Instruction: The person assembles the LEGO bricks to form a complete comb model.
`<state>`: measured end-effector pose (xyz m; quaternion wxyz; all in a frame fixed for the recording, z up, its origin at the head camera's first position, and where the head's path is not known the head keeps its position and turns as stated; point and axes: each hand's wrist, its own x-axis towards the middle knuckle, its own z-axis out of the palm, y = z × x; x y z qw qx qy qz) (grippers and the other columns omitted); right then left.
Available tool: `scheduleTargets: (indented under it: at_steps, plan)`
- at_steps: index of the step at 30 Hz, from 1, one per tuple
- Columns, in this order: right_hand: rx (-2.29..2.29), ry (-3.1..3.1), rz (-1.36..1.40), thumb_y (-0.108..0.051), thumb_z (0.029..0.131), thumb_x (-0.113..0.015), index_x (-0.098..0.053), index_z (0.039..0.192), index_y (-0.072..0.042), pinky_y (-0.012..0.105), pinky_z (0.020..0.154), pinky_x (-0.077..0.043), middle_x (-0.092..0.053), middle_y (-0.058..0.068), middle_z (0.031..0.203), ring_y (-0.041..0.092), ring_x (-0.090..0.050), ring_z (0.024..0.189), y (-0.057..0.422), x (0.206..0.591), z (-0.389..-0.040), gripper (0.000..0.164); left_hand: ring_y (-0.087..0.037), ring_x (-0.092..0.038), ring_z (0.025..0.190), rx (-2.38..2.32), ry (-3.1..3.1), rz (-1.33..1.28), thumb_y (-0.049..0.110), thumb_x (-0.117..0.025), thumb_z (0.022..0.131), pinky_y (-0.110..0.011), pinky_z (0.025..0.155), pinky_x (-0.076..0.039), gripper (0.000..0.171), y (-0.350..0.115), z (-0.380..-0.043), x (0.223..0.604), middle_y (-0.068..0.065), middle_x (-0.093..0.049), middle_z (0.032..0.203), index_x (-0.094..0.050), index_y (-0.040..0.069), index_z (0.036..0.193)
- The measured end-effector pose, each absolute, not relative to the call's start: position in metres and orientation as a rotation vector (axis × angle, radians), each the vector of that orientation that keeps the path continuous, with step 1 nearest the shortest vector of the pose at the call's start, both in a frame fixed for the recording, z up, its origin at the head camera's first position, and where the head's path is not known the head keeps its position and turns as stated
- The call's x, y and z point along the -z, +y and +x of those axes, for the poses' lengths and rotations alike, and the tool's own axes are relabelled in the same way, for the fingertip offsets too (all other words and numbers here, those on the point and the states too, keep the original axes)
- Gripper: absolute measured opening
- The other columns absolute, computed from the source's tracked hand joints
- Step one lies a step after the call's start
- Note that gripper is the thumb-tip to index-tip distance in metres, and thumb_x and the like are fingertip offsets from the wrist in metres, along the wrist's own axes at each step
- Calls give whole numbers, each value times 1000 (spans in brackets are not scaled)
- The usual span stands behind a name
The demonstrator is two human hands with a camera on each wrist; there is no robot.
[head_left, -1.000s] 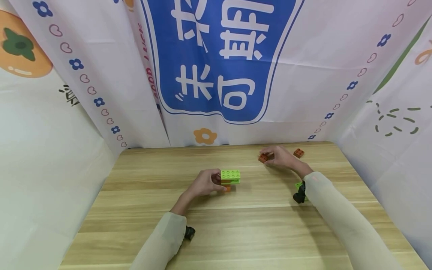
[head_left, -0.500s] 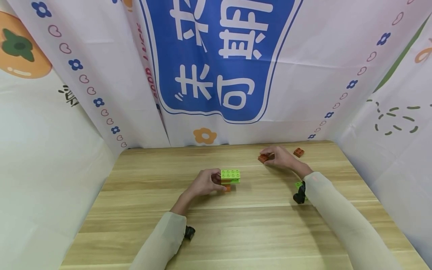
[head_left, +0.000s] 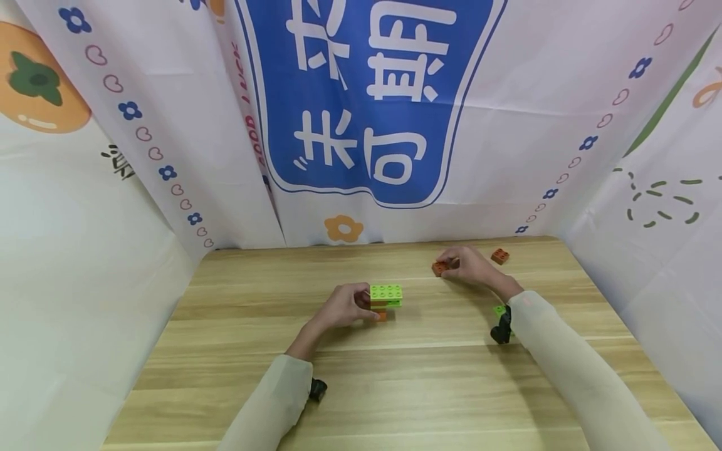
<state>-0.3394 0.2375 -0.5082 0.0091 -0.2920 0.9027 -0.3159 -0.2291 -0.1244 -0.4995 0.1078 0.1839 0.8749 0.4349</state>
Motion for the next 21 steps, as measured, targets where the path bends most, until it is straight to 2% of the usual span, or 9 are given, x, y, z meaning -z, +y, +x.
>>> scheduleTargets:
  at_steps: [11, 21]
  plan:
    - [1025, 2844, -919, -5, 85, -89, -79, 115, -1, 46, 85, -63, -76, 15, 115, 29, -73, 98, 240, 507, -335, 31, -14, -71, 92, -1286, 2557, 525, 14, -93, 83, -33, 82, -61, 26, -123, -228, 500, 0, -75, 103, -70, 13, 97]
    - [1008, 2887, -927, -15, 86, -91, -80, 116, -7, 41, 82, -63, -77, 8, 112, 23, -72, 95, 234, 496, -330, 33, -22, -75, 102, -1314, 2531, 526, 11, -91, 85, -35, 89, -63, 27, -123, -228, 498, -6, -77, 111, -72, 12, 104]
